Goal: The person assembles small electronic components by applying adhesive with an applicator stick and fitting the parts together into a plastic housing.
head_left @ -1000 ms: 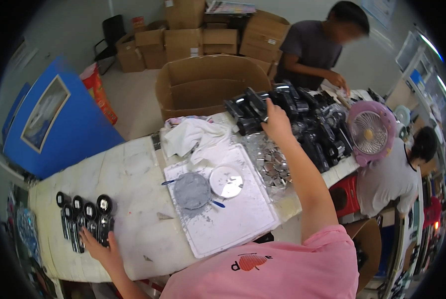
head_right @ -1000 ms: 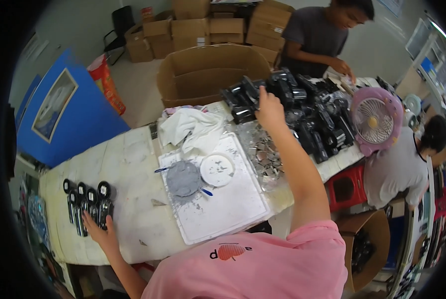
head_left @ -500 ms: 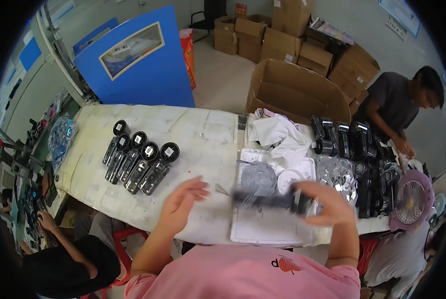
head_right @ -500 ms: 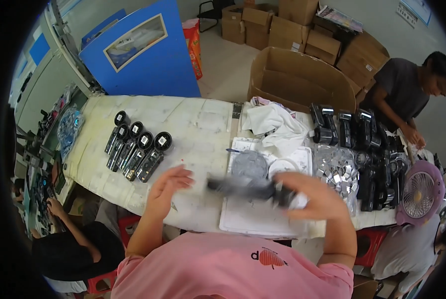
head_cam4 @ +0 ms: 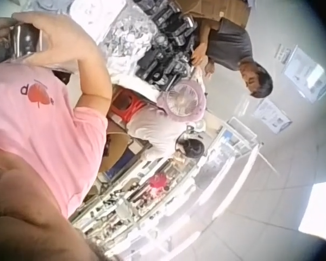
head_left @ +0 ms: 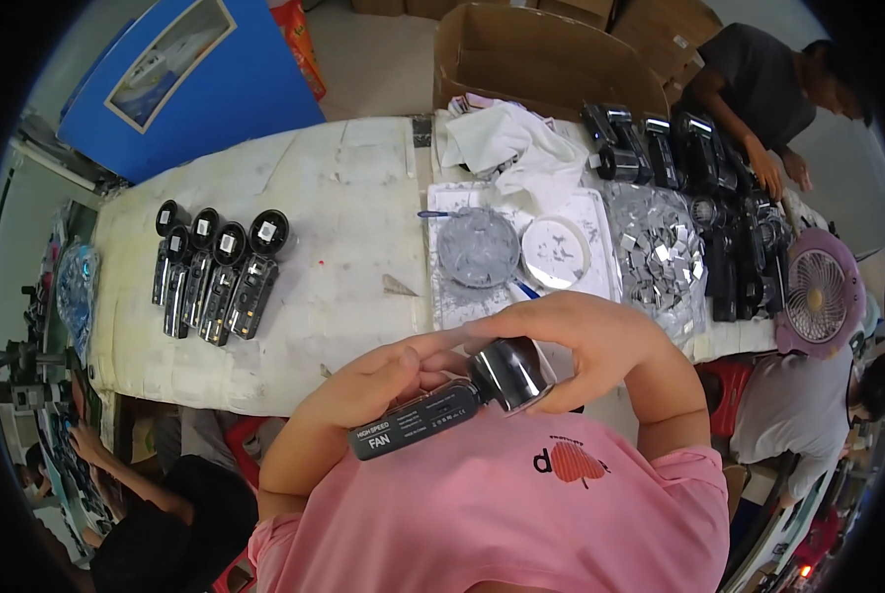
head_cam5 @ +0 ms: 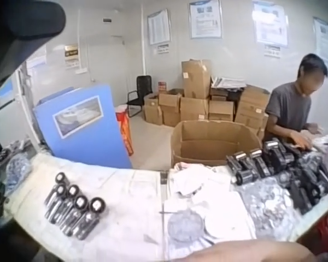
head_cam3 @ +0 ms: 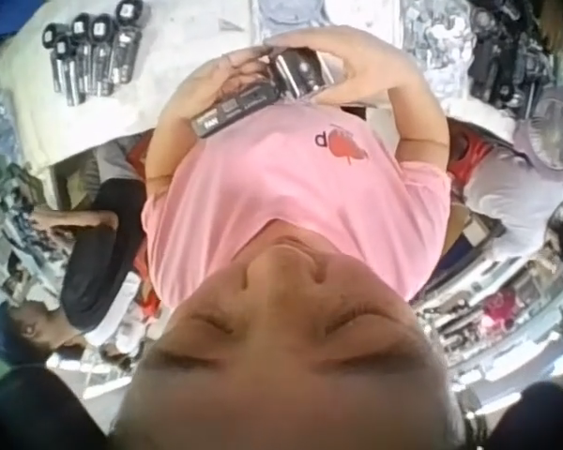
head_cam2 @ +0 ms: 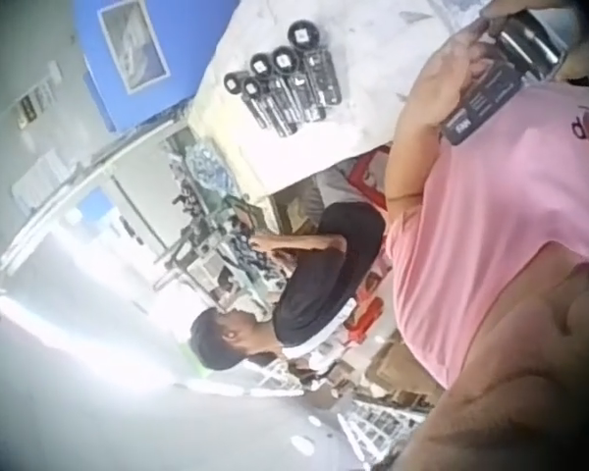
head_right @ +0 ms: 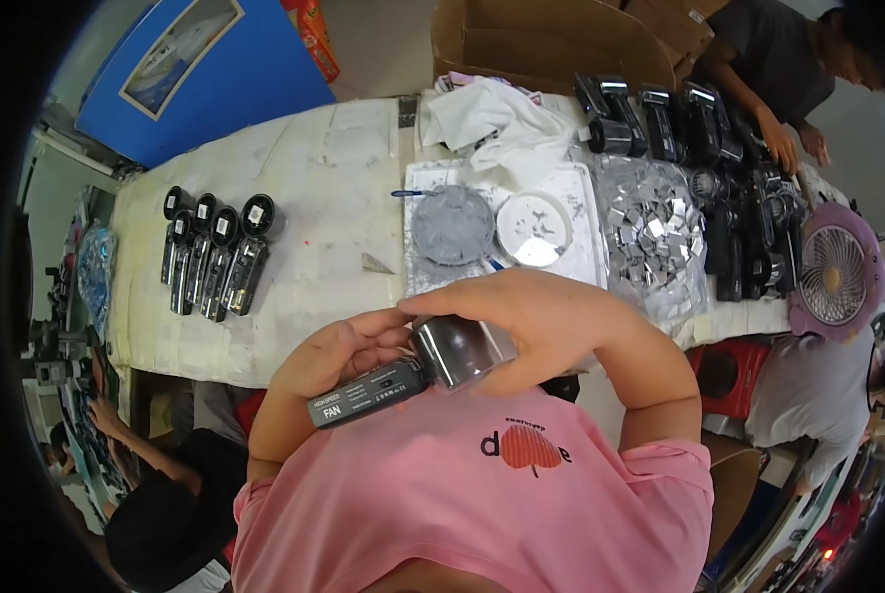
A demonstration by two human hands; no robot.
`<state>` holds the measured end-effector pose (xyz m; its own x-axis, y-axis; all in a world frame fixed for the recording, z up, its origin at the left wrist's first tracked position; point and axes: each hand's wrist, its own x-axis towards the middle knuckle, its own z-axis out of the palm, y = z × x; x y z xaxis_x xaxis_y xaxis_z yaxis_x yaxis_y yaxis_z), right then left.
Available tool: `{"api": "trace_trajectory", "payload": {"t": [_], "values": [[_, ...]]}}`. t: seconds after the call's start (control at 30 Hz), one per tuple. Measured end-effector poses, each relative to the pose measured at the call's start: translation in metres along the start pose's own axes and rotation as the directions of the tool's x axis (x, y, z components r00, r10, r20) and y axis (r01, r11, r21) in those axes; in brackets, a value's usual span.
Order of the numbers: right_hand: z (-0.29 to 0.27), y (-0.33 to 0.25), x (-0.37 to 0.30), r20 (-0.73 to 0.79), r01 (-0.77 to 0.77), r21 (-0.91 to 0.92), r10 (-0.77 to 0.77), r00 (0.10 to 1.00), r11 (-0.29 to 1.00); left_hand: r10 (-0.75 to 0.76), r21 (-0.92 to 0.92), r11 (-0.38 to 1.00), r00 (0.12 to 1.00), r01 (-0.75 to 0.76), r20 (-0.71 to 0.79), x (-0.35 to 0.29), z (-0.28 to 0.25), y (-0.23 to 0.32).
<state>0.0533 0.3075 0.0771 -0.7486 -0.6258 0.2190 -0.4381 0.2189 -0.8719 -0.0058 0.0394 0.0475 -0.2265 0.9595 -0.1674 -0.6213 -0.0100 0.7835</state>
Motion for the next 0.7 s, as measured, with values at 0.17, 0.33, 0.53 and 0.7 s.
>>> {"api": "trace_trajectory", "payload": {"t": [0.17, 0.33, 0.53, 0.7], "values": [[0.001, -0.007, -0.002, 0.011, -0.066, 0.034, 0.066, 0.998, 0.997, 0.035, 0.030, 0.999, 0.999, -0.036, 0.034, -0.001, -0.003, -0.009], [0.002, -0.011, 0.003, 0.000, -0.052, 0.026, 0.053, 0.999, 0.998, 0.080, -0.025, 0.997, 0.996, -0.079, 0.034, -0.001, -0.015, -0.022], [0.007, -0.013, 0.017, -0.113, 0.205, 0.024, -0.201, 0.973, 0.978, 0.198, 0.030, 0.980, 0.980, -0.199, 0.030, 0.005, -0.015, -0.033], [0.015, -0.005, 0.012, -0.128, 0.249, -0.030, -0.250, 0.960, 0.968, 0.201, -0.003, 0.979, 0.970, -0.203, 0.139, 0.011, -0.014, -0.023]]}}
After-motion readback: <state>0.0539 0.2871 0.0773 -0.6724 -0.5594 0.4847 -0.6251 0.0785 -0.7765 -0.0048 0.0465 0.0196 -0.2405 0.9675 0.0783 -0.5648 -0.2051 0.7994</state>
